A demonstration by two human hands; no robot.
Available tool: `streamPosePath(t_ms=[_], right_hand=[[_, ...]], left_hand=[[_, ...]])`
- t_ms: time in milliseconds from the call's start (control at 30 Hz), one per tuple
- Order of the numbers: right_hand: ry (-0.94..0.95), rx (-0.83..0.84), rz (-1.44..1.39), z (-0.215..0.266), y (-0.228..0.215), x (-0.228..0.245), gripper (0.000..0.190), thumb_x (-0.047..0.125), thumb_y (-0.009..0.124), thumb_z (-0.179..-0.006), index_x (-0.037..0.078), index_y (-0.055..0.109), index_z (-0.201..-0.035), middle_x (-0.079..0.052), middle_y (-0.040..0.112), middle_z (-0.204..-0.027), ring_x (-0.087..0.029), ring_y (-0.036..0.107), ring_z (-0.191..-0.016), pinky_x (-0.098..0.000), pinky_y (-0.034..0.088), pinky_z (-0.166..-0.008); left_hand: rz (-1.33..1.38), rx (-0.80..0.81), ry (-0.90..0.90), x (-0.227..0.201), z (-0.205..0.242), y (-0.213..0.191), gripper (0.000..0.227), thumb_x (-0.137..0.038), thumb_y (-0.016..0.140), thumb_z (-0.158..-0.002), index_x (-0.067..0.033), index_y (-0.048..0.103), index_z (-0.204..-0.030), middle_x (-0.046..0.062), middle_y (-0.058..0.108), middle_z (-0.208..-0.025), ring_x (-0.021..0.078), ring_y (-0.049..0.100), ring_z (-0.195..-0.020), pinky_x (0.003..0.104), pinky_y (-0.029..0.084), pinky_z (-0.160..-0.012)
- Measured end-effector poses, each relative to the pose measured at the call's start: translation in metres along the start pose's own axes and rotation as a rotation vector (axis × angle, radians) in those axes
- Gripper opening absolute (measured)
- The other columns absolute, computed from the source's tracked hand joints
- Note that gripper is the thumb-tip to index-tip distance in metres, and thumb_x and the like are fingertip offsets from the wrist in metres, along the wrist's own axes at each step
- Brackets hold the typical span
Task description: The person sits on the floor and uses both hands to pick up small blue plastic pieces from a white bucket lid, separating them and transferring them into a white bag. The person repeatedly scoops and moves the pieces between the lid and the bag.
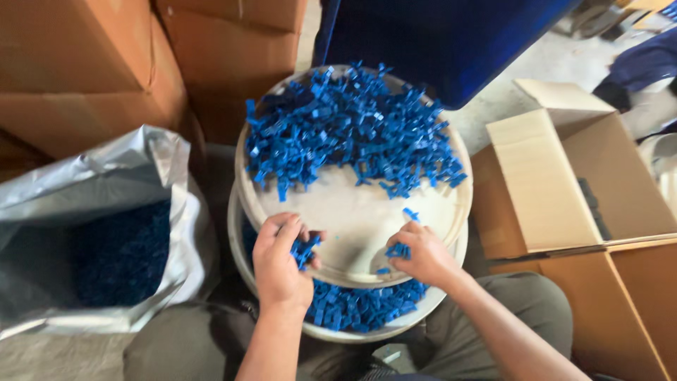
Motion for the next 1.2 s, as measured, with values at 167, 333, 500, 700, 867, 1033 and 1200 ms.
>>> streamPosePath(t_ms=[167, 333, 500, 700, 867, 1033, 1200], right_hand=[[0.017, 0.033, -0.133, -0.007, 0.006, 0.012, 0.030, 0.020, 0.083, -0.067, 0.013, 0.075, -0.096, -0.012, 0.066, -0.100, -0.032, 0.065, -0.100, -0.0418, 0.053, -0.090], [-0.222, 0.142, -0.255, 0.001, 0.009, 0.086, 0.030, 0.017, 0.080, -0.067, 0.012, 0.074, -0.096, -0.011, 0.067, -0.104, -0.033, 0.063, -0.105, -0.0421, 0.053, -0.091], [-0.409, 0.174, -0.190, 0.014, 0.021, 0.142, 0.031, 0.016, 0.079, -0.072, 0.013, 0.075, -0.103, -0.012, 0.067, -0.115, -0.036, 0.062, -0.110, -0.0449, 0.050, -0.095], [-0.017, -0.018, -0.134, -0.011, 0.002, 0.053, 0.027, 0.020, 0.074, -0.084, 0.017, 0.074, -0.110, -0.006, 0.069, -0.123, -0.030, 0.066, -0.114, -0.0413, 0.054, -0.095], [0.139, -0.128, 0.255, -0.013, -0.013, -0.026, 0.028, 0.017, 0.076, -0.081, 0.014, 0.078, -0.109, -0.014, 0.067, -0.117, -0.039, 0.062, -0.102, -0.0470, 0.051, -0.088], [0.280, -0.004, -0.059, -0.001, 0.003, -0.033, 0.017, 0.016, 0.071, -0.086, 0.012, 0.076, -0.102, -0.010, 0.070, -0.105, -0.028, 0.072, -0.089, -0.0411, 0.057, -0.083], [-0.098, -0.053, -0.213, 0.015, 0.000, 0.061, 0.015, 0.009, 0.072, -0.084, 0.011, 0.073, -0.099, -0.007, 0.070, -0.105, -0.028, 0.071, -0.090, -0.0375, 0.058, -0.079]], left_hand=[[-0.031, 0.012, 0.002, 0.009, -0.009, -0.007, 0.012, -0.017, 0.065, -0.093, -0.0085, 0.062, -0.100, 0.004, 0.058, -0.078, 0.0226, 0.067, -0.070, 0.031, 0.041, -0.045], [-0.023, -0.001, 0.016, 0.009, -0.006, -0.010, 0.012, -0.019, 0.066, -0.094, -0.0091, 0.062, -0.098, 0.003, 0.058, -0.078, 0.0209, 0.066, -0.067, 0.029, 0.040, -0.045], [-0.010, 0.007, 0.008, 0.004, -0.005, -0.002, 0.012, -0.019, 0.068, -0.092, -0.0097, 0.063, -0.097, 0.002, 0.058, -0.077, 0.0201, 0.066, -0.066, 0.029, 0.040, -0.045], [-0.018, -0.025, 0.001, 0.000, -0.003, -0.007, 0.013, -0.020, 0.069, -0.091, -0.0102, 0.063, -0.098, 0.002, 0.058, -0.078, 0.0190, 0.064, -0.066, 0.030, 0.041, -0.047], [-0.013, -0.016, -0.018, 0.001, -0.003, -0.001, 0.015, -0.020, 0.069, -0.090, -0.0104, 0.063, -0.098, 0.002, 0.059, -0.078, 0.0187, 0.063, -0.065, 0.030, 0.041, -0.046], [-0.008, -0.007, 0.003, 0.002, -0.003, -0.001, 0.016, -0.020, 0.071, -0.090, -0.0094, 0.064, -0.099, 0.002, 0.058, -0.079, 0.0179, 0.062, -0.065, 0.030, 0.040, -0.046], [-0.024, 0.004, 0.014, 0.004, -0.003, -0.003, 0.017, -0.021, 0.071, -0.091, -0.0090, 0.063, -0.100, 0.002, 0.058, -0.078, 0.0177, 0.063, -0.065, 0.029, 0.041, -0.046]])
Point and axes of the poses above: each hand's wrist, its own z-axis away from the middle knuckle, its own y-axis out of the palm, x = y × z, the point moved 9 cm from there along -z, towards the middle knuckle
